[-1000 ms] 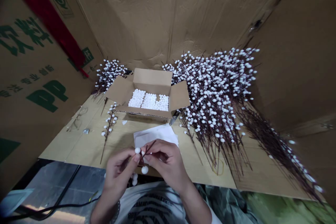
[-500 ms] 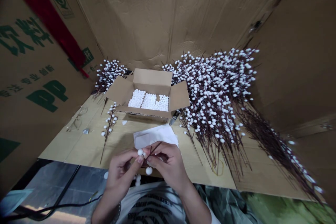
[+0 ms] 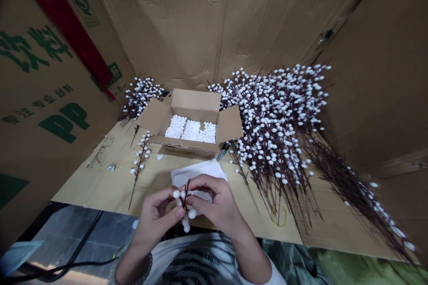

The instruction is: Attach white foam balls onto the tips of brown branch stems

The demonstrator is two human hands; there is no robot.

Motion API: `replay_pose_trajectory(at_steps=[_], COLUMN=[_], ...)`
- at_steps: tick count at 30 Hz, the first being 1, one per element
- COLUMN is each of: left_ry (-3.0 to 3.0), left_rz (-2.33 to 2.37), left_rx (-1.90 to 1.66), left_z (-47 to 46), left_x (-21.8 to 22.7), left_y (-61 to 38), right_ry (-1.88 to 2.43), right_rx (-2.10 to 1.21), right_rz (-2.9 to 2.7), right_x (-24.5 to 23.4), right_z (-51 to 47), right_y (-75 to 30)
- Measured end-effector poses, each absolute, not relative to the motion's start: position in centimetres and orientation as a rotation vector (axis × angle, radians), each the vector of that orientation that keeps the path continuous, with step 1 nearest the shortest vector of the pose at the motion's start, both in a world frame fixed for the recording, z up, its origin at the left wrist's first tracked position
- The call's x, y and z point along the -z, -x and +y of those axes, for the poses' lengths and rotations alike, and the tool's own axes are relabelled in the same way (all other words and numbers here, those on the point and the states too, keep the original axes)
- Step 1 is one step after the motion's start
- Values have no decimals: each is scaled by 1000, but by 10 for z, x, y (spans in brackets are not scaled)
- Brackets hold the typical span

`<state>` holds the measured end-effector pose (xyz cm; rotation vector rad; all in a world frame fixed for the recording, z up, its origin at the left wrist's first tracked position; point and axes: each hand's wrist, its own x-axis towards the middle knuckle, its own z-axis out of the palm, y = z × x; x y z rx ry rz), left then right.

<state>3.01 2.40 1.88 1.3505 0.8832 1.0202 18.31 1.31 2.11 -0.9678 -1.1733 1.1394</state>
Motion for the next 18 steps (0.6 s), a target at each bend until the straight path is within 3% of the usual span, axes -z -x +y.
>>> replay_pose_trajectory(at_steps=[5, 11, 18], left_ry=[-1169, -1052, -831], left_rz=[919, 996, 1001], left_rx=[-1055, -1127, -1187], left_z=[26, 23, 25], left_x=[-24, -16, -16], left_y=[-35, -29, -26], right_ry=[831, 1017, 1442], right_rx=[-1030, -912, -328], right_rz=[-1421, -1428, -1765], right_x=[-31, -50, -96], right_z=[28, 39, 128], right_y=[-184, -201, -228])
